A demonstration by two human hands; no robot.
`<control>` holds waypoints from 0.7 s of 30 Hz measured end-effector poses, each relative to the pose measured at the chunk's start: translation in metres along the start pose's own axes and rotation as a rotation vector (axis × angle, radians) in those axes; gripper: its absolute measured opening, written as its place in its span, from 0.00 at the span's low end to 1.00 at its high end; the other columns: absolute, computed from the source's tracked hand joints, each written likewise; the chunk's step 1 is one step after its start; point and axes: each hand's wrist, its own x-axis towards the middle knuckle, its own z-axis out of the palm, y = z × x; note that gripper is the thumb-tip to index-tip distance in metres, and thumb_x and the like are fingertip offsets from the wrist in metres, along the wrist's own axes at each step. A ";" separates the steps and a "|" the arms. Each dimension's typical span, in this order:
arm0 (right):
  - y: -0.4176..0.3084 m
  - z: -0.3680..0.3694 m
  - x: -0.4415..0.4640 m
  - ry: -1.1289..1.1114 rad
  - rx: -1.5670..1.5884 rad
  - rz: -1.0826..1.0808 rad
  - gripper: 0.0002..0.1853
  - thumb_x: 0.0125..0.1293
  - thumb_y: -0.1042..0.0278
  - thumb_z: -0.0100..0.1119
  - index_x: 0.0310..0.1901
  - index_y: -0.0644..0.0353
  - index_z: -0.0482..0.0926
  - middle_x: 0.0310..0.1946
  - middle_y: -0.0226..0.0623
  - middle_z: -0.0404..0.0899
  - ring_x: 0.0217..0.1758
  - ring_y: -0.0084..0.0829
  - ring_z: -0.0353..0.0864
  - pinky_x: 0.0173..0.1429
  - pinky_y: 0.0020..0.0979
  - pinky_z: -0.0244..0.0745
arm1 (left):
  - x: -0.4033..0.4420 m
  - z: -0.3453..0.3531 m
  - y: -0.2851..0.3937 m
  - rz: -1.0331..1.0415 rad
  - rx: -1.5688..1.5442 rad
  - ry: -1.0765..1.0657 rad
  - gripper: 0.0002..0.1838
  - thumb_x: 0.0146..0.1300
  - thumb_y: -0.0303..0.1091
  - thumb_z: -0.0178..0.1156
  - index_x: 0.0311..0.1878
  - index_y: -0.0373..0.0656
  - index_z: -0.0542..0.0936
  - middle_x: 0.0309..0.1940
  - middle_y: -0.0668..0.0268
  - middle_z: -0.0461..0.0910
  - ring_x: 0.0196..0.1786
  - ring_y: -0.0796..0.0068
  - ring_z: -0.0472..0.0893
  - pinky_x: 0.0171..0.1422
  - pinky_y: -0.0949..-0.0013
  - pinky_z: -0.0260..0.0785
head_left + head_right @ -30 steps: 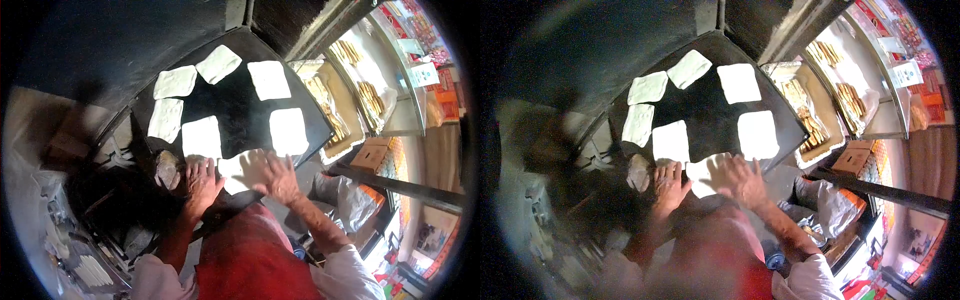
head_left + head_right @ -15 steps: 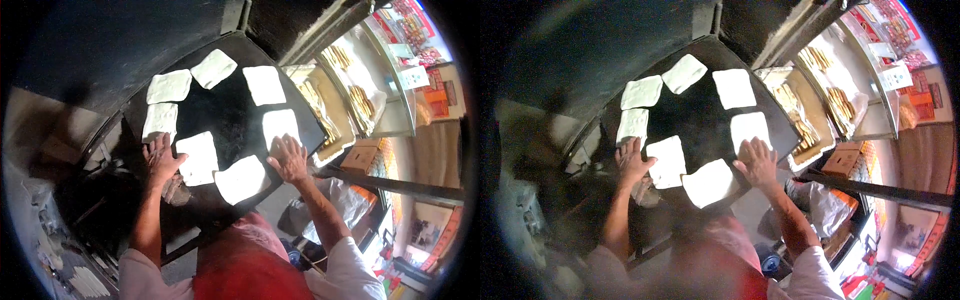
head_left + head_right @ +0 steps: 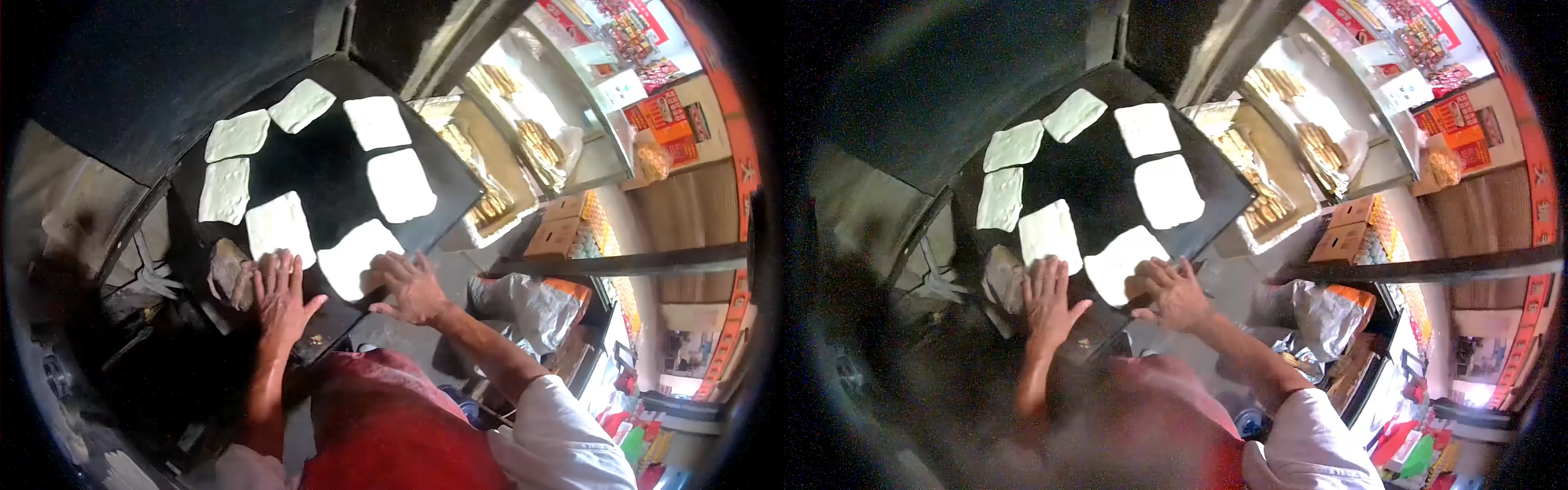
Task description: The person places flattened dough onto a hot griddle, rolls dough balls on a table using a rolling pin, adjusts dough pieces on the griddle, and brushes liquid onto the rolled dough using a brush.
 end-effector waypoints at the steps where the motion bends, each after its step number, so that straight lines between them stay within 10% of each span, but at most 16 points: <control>1: -0.001 0.004 -0.005 0.116 0.038 -0.036 0.37 0.69 0.32 0.57 0.68 0.52 0.71 0.74 0.42 0.66 0.79 0.43 0.62 0.77 0.66 0.53 | -0.008 -0.007 0.009 -0.014 -0.054 0.017 0.45 0.63 0.54 0.69 0.78 0.43 0.63 0.80 0.55 0.57 0.83 0.55 0.53 0.84 0.41 0.42; 2: -0.012 -0.005 -0.010 0.137 0.122 -0.026 0.39 0.68 0.33 0.58 0.71 0.53 0.68 0.74 0.48 0.64 0.78 0.48 0.63 0.76 0.65 0.55 | -0.023 -0.011 0.018 -0.067 -0.328 0.053 0.44 0.64 0.47 0.70 0.79 0.45 0.61 0.81 0.54 0.56 0.83 0.56 0.54 0.84 0.43 0.44; 6: -0.097 -0.033 -0.038 0.480 0.669 0.058 0.43 0.66 0.43 0.64 0.76 0.56 0.62 0.78 0.55 0.56 0.75 0.58 0.62 0.77 0.53 0.59 | -0.095 -0.013 0.075 -0.471 -1.790 0.117 0.42 0.77 0.70 0.33 0.83 0.52 0.53 0.83 0.64 0.54 0.83 0.63 0.55 0.83 0.50 0.43; 7: -0.132 -0.089 -0.049 0.063 1.259 0.161 0.48 0.64 0.42 0.64 0.79 0.58 0.57 0.80 0.54 0.52 0.80 0.59 0.54 0.81 0.53 0.51 | -0.106 -0.014 0.100 -0.321 -1.772 0.193 0.42 0.76 0.71 0.35 0.83 0.53 0.53 0.83 0.63 0.55 0.83 0.62 0.56 0.82 0.53 0.45; 8: -0.190 -0.017 -0.062 0.573 1.188 -0.134 0.54 0.63 0.39 0.64 0.81 0.62 0.49 0.82 0.57 0.45 0.85 0.59 0.43 0.85 0.51 0.42 | -0.112 -0.031 0.119 -0.358 -1.832 0.208 0.43 0.76 0.71 0.34 0.83 0.53 0.54 0.83 0.63 0.55 0.83 0.61 0.56 0.81 0.53 0.46; 9: -0.212 -0.017 -0.087 0.497 0.993 -0.141 0.56 0.68 0.36 0.58 0.81 0.67 0.41 0.82 0.62 0.40 0.87 0.56 0.34 0.85 0.50 0.37 | -0.116 -0.051 0.131 -0.391 -1.889 0.233 0.44 0.76 0.72 0.33 0.83 0.52 0.55 0.83 0.62 0.55 0.83 0.60 0.56 0.81 0.54 0.47; 11: -0.242 -0.033 -0.129 0.390 1.161 -0.303 0.55 0.74 0.30 0.43 0.80 0.73 0.37 0.81 0.66 0.40 0.86 0.58 0.34 0.85 0.52 0.34 | -0.127 -0.061 0.102 -0.150 -1.851 0.394 0.44 0.75 0.73 0.33 0.83 0.52 0.55 0.83 0.61 0.55 0.83 0.58 0.56 0.83 0.54 0.43; 13: -0.256 -0.013 -0.143 0.340 1.059 -0.304 0.54 0.72 0.33 0.48 0.81 0.68 0.39 0.82 0.62 0.40 0.87 0.56 0.35 0.85 0.53 0.34 | -0.150 -0.061 0.097 -0.434 -1.937 0.521 0.44 0.75 0.73 0.33 0.83 0.52 0.53 0.83 0.62 0.54 0.83 0.58 0.54 0.84 0.53 0.40; 18: -0.234 0.008 -0.088 0.425 1.211 -0.240 0.38 0.80 0.37 0.34 0.79 0.59 0.59 0.80 0.50 0.55 0.85 0.47 0.47 0.86 0.45 0.40 | -0.273 -0.071 0.165 -0.253 -1.989 0.284 0.53 0.71 0.78 0.30 0.84 0.43 0.49 0.85 0.60 0.44 0.86 0.59 0.47 0.85 0.51 0.36; 21: -0.265 0.035 -0.074 0.157 1.445 0.249 0.43 0.79 0.30 0.35 0.79 0.62 0.57 0.80 0.47 0.57 0.84 0.40 0.53 0.84 0.39 0.45 | -0.350 -0.126 0.139 0.148 -1.697 0.372 0.61 0.63 0.86 0.30 0.83 0.41 0.49 0.84 0.53 0.48 0.85 0.55 0.49 0.85 0.51 0.37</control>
